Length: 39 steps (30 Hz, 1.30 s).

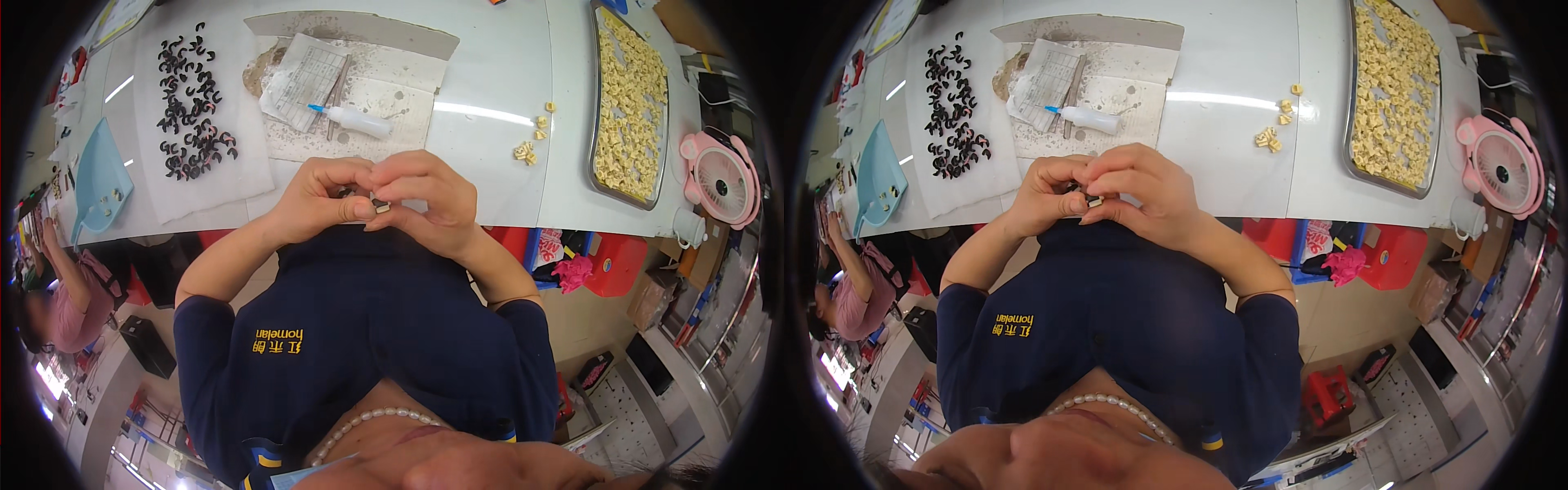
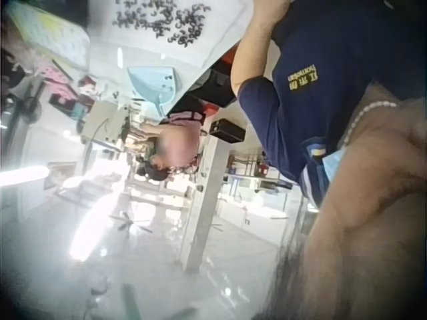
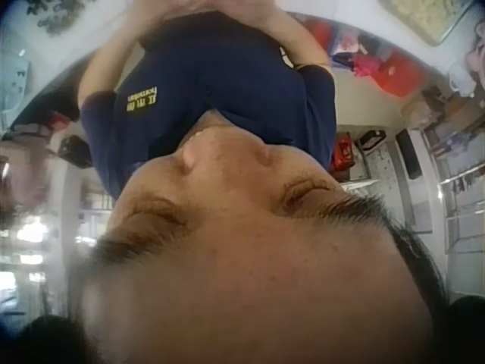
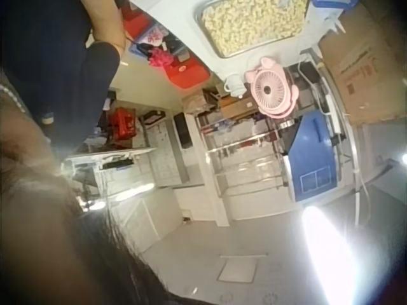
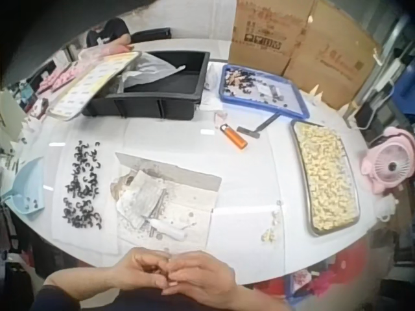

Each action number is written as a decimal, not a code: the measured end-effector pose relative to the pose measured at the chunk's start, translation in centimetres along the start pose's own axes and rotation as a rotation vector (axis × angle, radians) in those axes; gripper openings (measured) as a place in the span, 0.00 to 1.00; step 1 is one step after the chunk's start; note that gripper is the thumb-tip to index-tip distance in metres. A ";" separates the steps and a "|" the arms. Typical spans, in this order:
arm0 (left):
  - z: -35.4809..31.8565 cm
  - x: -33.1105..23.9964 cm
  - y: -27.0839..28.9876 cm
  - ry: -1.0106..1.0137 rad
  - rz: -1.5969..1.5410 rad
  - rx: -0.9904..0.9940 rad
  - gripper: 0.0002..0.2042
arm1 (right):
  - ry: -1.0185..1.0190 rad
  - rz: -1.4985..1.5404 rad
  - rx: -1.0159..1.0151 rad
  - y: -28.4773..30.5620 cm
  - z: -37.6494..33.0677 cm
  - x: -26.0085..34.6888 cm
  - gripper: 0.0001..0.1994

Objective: Applying glue to small black plastic components and attaching them to yellow plastic parts.

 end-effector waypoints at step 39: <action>-9.0 -0.8 6.1 -0.160 -0.031 -0.447 0.08 | -0.047 -0.252 0.055 -1.9 0.8 0.6 0.21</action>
Point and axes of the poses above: each hand's wrist, its own z-axis towards the middle knuckle, its own y-axis out of the back of the hand, x = y × z, the point moved 3 cm from there along z, towards the middle knuckle
